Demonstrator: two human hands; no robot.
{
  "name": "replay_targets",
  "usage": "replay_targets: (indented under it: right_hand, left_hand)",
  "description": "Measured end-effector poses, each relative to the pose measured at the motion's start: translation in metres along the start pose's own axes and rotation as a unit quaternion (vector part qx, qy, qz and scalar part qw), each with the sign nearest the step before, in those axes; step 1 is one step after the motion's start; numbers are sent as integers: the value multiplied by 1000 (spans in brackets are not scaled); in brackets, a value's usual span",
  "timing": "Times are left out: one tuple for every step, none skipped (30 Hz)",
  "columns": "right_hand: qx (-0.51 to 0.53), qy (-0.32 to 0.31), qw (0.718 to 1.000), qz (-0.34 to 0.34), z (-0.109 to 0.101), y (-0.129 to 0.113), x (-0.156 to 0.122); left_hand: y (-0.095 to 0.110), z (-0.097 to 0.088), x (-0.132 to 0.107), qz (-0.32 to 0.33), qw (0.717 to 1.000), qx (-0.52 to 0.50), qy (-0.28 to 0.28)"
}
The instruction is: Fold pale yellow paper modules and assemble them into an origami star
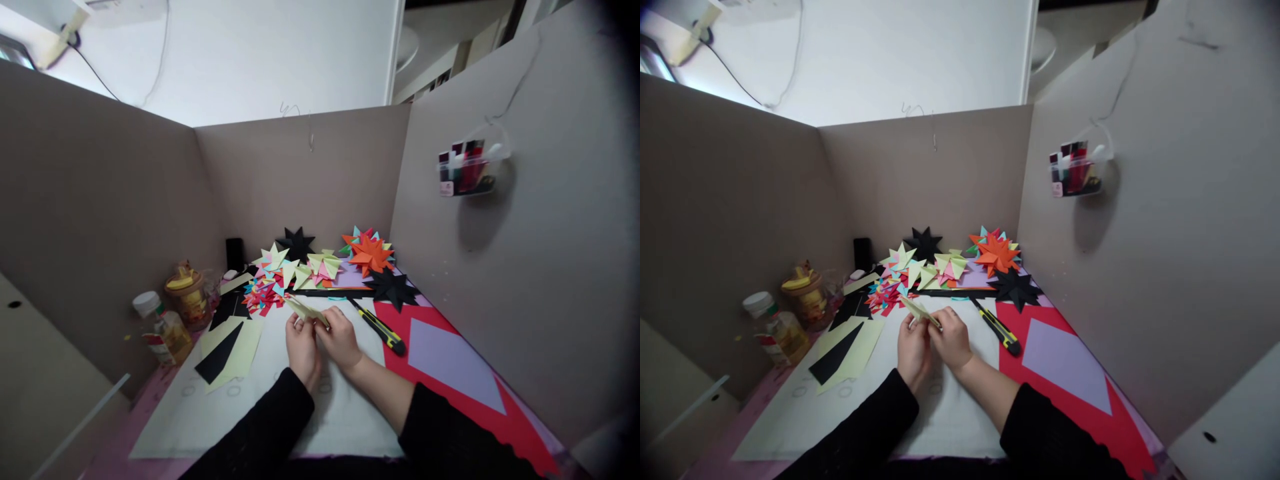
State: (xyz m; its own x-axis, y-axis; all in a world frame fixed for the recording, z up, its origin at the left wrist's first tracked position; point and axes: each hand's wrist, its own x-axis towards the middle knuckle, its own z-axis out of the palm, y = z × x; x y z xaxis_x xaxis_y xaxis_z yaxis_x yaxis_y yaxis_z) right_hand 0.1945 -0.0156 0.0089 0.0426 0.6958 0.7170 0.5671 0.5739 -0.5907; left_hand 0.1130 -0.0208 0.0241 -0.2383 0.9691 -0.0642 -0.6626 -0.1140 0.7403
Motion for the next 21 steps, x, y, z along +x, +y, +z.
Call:
replay_targets:
  right_hand:
    - [-2, -1, 1000, -1, 0, 0, 0]
    - [-5, -2, 1000, -2, 1, 0, -1]
    - [-7, -3, 1000, -4, 1, -1, -1]
    - [-9, -5, 1000, -4, 2, -1, -1]
    - [-12, -7, 1000, -5, 2, -1, -1]
    - [-14, -9, 1000, -7, 2, -1, -1]
    - [-17, -10, 1000, -8, 2, -1, -2]
    - [-18, -11, 1000, -9, 2, -1, -1]
    - [-19, -12, 1000, -9, 2, -1, -1]
    - [-18, -12, 1000, -9, 2, -1, -1]
    - [-16, -12, 1000, -8, 1, -1, -1]
    - [-14, -12, 1000, -5, 1, 0, 0]
    - [-12, -10, 1000, 1, 1, 0, 0]
    - [-10, -4, 1000, 14, 0, 1, 1]
    - [-6, 3, 999, 32, 0, 2, 3]
    - [6, 8, 998, 58, -1, 3, 4]
    - [28, 8, 996, 88, -1, 4, 6]
    - [59, 3, 991, 122, -2, 6, 8]
    - [98, -11, 982, 158, -3, 8, 9]
    - [141, -30, 971, 191, -3, 9, 11]
    - [181, -49, 957, 219, -4, 11, 12]
  left_hand:
    - [-1, 0, 1, -3, 1000, -3, 1]
    - [-1, -1, 2, -6, 1000, -5, 1]
    - [-2, -1, 3, -7, 1000, -8, 0]
    - [-2, -1, 4, -7, 1000, -9, -2]
    - [-2, -1, 4, -6, 1000, -10, -5]
    - [-2, -1, 5, -3, 1000, -9, -10]
    - [-2, -1, 5, 0, 1000, -7, -15]
    - [-2, -1, 5, 2, 1000, -4, -20]
    - [-2, 0, 5, 5, 1000, -1, -26]
    - [-2, 0, 5, 6, 999, 2, -34]
    - [-2, 1, 4, 6, 999, 4, -44]
    - [-1, 1, 3, 2, 999, 5, -52]
    - [0, 1, 2, -5, 999, 5, -54]
    - [2, 1, 2, -15, 999, 8, -45]
    - [4, -1, 2, -20, 999, 17, -25]
    - [8, -4, 3, -15, 999, 36, 3]
    - [14, -7, 5, 4, 997, 66, 32]
    - [20, -12, 9, 43, 992, 111, 50]
    - [28, -18, 13, 100, 980, 167, 46]
    - [36, -24, 19, 160, 959, 232, 20]
    - [44, -30, 25, 216, 929, 300, -25]
